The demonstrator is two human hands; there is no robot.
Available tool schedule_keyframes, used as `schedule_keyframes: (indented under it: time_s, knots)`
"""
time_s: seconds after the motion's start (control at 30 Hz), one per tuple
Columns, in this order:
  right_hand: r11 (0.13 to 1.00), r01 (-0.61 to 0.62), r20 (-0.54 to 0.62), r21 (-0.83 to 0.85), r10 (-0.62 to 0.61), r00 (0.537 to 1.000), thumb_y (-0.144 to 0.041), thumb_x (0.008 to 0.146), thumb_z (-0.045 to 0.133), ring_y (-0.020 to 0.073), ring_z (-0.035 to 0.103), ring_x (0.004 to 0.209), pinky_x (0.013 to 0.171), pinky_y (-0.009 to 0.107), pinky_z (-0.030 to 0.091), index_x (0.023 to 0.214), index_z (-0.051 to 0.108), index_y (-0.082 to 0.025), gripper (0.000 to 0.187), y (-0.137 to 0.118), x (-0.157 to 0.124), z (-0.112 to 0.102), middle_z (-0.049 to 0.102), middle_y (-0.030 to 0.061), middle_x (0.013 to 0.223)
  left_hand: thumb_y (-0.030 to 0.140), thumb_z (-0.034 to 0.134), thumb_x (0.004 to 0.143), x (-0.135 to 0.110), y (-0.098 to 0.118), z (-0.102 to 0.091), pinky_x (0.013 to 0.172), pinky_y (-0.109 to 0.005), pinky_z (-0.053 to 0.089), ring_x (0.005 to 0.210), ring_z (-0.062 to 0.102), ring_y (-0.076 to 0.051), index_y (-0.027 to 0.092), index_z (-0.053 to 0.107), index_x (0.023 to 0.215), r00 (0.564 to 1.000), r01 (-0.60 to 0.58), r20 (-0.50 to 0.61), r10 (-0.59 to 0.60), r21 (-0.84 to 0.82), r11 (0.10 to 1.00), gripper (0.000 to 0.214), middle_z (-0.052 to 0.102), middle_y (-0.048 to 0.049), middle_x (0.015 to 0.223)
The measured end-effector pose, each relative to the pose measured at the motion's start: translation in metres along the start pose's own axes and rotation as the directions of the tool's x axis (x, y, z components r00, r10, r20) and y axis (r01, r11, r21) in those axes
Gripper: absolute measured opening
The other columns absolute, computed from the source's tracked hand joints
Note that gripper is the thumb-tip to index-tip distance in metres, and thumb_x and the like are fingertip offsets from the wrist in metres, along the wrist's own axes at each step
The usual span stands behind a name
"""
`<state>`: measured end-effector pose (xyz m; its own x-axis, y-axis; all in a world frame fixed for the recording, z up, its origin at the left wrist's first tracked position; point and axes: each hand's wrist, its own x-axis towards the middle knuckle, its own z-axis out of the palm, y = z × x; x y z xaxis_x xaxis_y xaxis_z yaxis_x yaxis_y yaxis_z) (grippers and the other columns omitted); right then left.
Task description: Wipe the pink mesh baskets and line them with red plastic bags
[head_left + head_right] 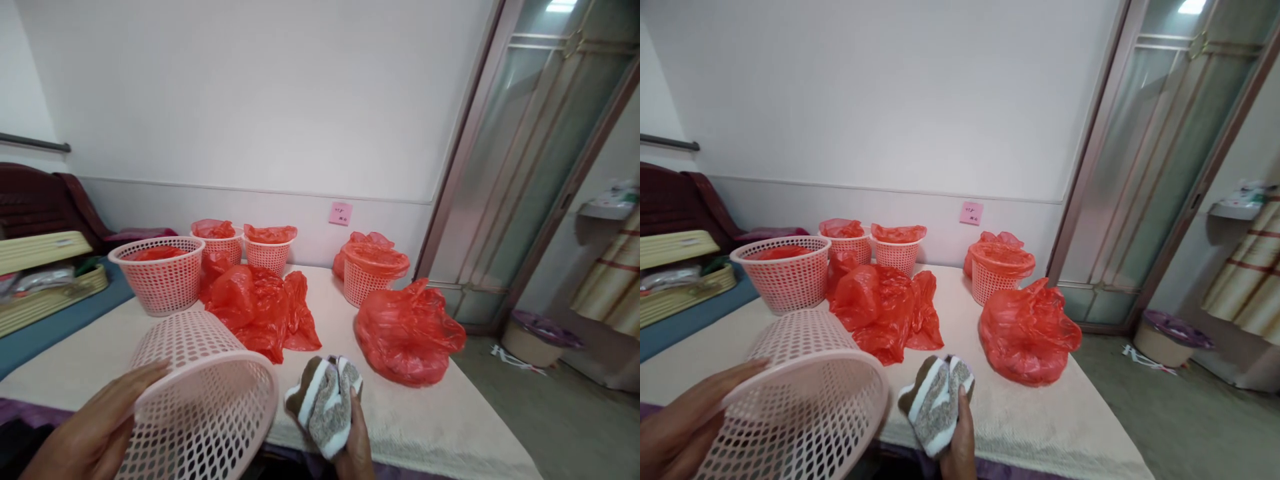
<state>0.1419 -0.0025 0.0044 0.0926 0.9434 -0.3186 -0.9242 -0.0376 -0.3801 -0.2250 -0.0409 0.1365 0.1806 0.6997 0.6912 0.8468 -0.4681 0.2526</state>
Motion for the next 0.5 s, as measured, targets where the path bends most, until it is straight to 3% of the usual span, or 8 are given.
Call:
schedule_keyframes:
  time_s: [0.07,0.17,0.33,0.4,0.43,0.5]
  knots:
    - [0.999,0.009,0.012,-0.033,-0.009,1.000,-0.057,0.065,0.082,0.0291,0.071,0.102,0.092,0.044,0.054,0.109,0.072,-0.020,0.058,0.004,-0.001,0.002,0.078,0.0066,0.099,0.033,0.049,0.090,-0.001,0.000,0.005,0.104,-0.037,0.049,0.120,0.063,-0.020,0.038,0.052,0.133,0.993,-0.096,0.069,0.092,0.050,0.994,0.043,0.065,0.0007,0.133]
    - [0.992,0.081,0.039,-0.096,-0.077,0.996,-0.057,0.068,0.079,0.0290,0.072,0.101,0.091,0.043,0.054,0.116,0.068,-0.019,0.062,0.007,-0.007,0.010,0.077,0.0080,0.105,0.028,0.054,0.086,0.008,0.012,0.011,0.100,-0.031,0.050,0.115,0.066,-0.019,0.035,0.055,0.130,0.970,-0.243,0.056,0.238,0.157,0.957,0.045,0.069,0.0007,0.128]
    - [0.888,0.360,0.099,-0.287,-0.347,0.933,-0.057,0.075,0.073,0.0284,0.071,0.097,0.085,0.039,0.056,0.126,0.060,-0.018,0.066,-0.002,-0.039,0.044,0.076,0.0087,0.106,0.018,0.052,0.080,0.029,0.041,0.018,0.095,-0.024,0.052,0.107,0.070,-0.017,0.028,0.062,0.122,0.912,-0.407,0.045,0.407,0.210,0.889,0.045,0.073,-0.0001,0.119]
    - [0.750,0.500,0.227,-0.432,-0.447,0.865,-0.051,0.080,0.070,0.0277,0.071,0.096,0.083,0.037,0.056,0.123,0.062,-0.016,0.056,-0.002,-0.055,0.064,0.075,0.0097,0.105,0.015,0.051,0.077,0.032,0.046,0.021,0.092,-0.026,0.055,0.107,0.070,-0.019,0.027,0.064,0.122,0.902,-0.430,0.067,0.427,0.228,0.874,0.048,0.073,-0.0012,0.120]
    - [0.638,0.586,0.340,-0.500,-0.478,0.810,-0.045,0.080,0.069,0.0278,0.070,0.098,0.085,0.037,0.055,0.122,0.062,-0.016,0.051,0.000,-0.062,0.074,0.074,0.0100,0.107,0.014,0.050,0.076,0.032,0.048,0.022,0.091,-0.027,0.056,0.106,0.071,-0.020,0.027,0.064,0.122,0.900,-0.436,0.074,0.431,0.229,0.871,0.049,0.073,-0.0020,0.120]
    - [0.301,0.780,0.617,-0.549,-0.484,0.621,-0.030,0.073,0.070,0.0307,0.065,0.107,0.091,0.041,0.053,0.125,0.061,-0.019,0.054,0.009,-0.073,0.093,0.070,0.0107,0.118,0.015,0.052,0.077,0.032,0.053,0.023,0.091,-0.029,0.057,0.108,0.070,-0.021,0.028,0.065,0.123,0.896,-0.443,0.085,0.435,0.205,0.873,0.050,0.072,-0.0030,0.123]
